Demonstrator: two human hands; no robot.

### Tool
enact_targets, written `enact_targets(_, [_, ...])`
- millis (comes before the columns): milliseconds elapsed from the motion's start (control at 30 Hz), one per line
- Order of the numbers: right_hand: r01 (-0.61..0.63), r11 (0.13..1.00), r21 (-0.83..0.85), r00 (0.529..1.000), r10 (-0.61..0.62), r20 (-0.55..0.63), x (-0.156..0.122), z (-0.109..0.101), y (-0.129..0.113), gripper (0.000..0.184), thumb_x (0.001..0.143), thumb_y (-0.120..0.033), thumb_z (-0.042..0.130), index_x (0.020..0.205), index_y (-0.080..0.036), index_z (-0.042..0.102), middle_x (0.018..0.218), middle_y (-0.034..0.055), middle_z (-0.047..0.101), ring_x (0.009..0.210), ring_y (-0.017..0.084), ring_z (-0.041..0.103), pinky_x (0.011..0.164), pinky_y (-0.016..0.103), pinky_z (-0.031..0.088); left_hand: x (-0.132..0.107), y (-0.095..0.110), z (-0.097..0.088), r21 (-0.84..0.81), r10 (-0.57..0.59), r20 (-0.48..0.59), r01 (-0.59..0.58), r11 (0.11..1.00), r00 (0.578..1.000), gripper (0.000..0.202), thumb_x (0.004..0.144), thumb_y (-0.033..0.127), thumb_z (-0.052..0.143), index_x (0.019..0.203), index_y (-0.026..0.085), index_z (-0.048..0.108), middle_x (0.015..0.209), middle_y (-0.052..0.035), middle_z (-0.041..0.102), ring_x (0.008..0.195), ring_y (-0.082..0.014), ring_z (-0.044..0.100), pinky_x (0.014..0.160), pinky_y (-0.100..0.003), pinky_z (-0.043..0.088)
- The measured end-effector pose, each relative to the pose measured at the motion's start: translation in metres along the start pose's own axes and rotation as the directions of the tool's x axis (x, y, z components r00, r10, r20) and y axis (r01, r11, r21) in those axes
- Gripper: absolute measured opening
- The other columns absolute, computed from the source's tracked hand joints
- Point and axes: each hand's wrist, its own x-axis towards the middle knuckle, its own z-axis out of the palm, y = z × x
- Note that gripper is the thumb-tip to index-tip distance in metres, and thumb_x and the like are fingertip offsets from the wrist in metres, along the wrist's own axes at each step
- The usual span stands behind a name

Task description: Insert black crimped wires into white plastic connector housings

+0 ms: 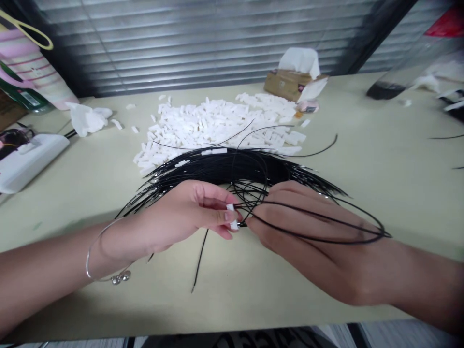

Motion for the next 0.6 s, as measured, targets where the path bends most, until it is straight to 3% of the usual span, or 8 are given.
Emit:
enact_targets(100, [0.190,0.963,-0.191,0.979,-0.201,-0.040,-0.0040,0.0010,0.0034,0.018,0.083,-0.003,0.049,0.088,-0.013,0.064,0.090,0.0106,0.061,0.091,0.026,0.055,0.083,0.045,0.048,0.0022,0.0010,-0.0021,-0.027,-0.010,0.035,0.010,1.000,0.999,0.009,0.069,0.006,0.069,0.077,0.011,0.067,0.063,-0.0002,0.068,0.060,-0.0106,0.064,0.056,-0.020,0.052])
enact_targets(200, [0.188,0.967,-0.172,0.978,-0.201,-0.059,-0.0037,0.0013,0.0042,0.018,0.084,-0.005,0.047,0.088,-0.008,0.064,0.092,0.0143,0.061,0.092,0.028,0.056,0.079,0.045,0.050,0.0037,0.0021,-0.0027,-0.052,-0.009,0.049,0.012,0.999,0.999,0.009,0.069,0.005,0.069,0.076,0.010,0.067,0.062,-0.0010,0.068,0.060,-0.0112,0.064,0.055,-0.020,0.053])
enact_targets(333, [0.170,0.978,-0.120,0.984,-0.176,-0.034,0.0011,0.0003,0.0047,0.027,0.088,-0.005,0.037,0.084,-0.012,0.063,0.082,0.0101,0.062,0.085,0.024,0.056,0.076,0.043,0.048,0.0035,0.0030,-0.0031,-0.061,-0.018,0.054,0.021,0.998,0.998,0.010,0.068,0.004,0.069,0.076,0.010,0.067,0.061,-0.0016,0.068,0.060,-0.0117,0.065,0.054,-0.021,0.053])
enact_targets(400, [0.114,0.993,-0.042,0.994,-0.114,0.005,0.0033,0.0010,0.0040,0.026,0.089,-0.007,0.036,0.085,-0.012,0.062,0.079,0.0089,0.062,0.078,0.022,0.055,0.070,0.041,0.047,0.0030,0.0031,-0.0034,-0.063,-0.024,0.046,0.027,0.998,0.999,0.010,0.068,0.005,0.069,0.076,0.010,0.067,0.061,-0.0015,0.068,0.060,-0.0118,0.065,0.054,-0.021,0.053])
enact_targets(467, [-0.021,0.996,0.088,0.999,0.018,0.039,0.0046,0.0033,0.0022,0.022,0.089,-0.009,0.039,0.085,-0.014,0.060,0.077,0.0069,0.061,0.073,0.019,0.053,0.065,0.038,0.045,0.0027,0.0028,-0.0036,-0.070,-0.019,0.038,0.022,0.997,0.999,0.010,0.067,0.005,0.071,0.075,0.011,0.067,0.061,-0.0010,0.068,0.060,-0.0116,0.064,0.055,-0.021,0.052])
enact_targets(600, [-0.221,0.940,0.261,0.974,0.226,0.010,0.0042,0.0103,-0.0016,0.014,0.089,-0.012,0.045,0.080,-0.016,0.055,0.078,0.0034,0.061,0.074,0.015,0.054,0.070,0.033,0.047,0.0023,0.0016,-0.0026,-0.078,-0.008,0.008,0.009,0.997,1.000,0.012,0.066,0.007,0.074,0.076,0.011,0.067,0.066,-0.0007,0.069,0.057,-0.0095,0.063,0.057,-0.021,0.051])
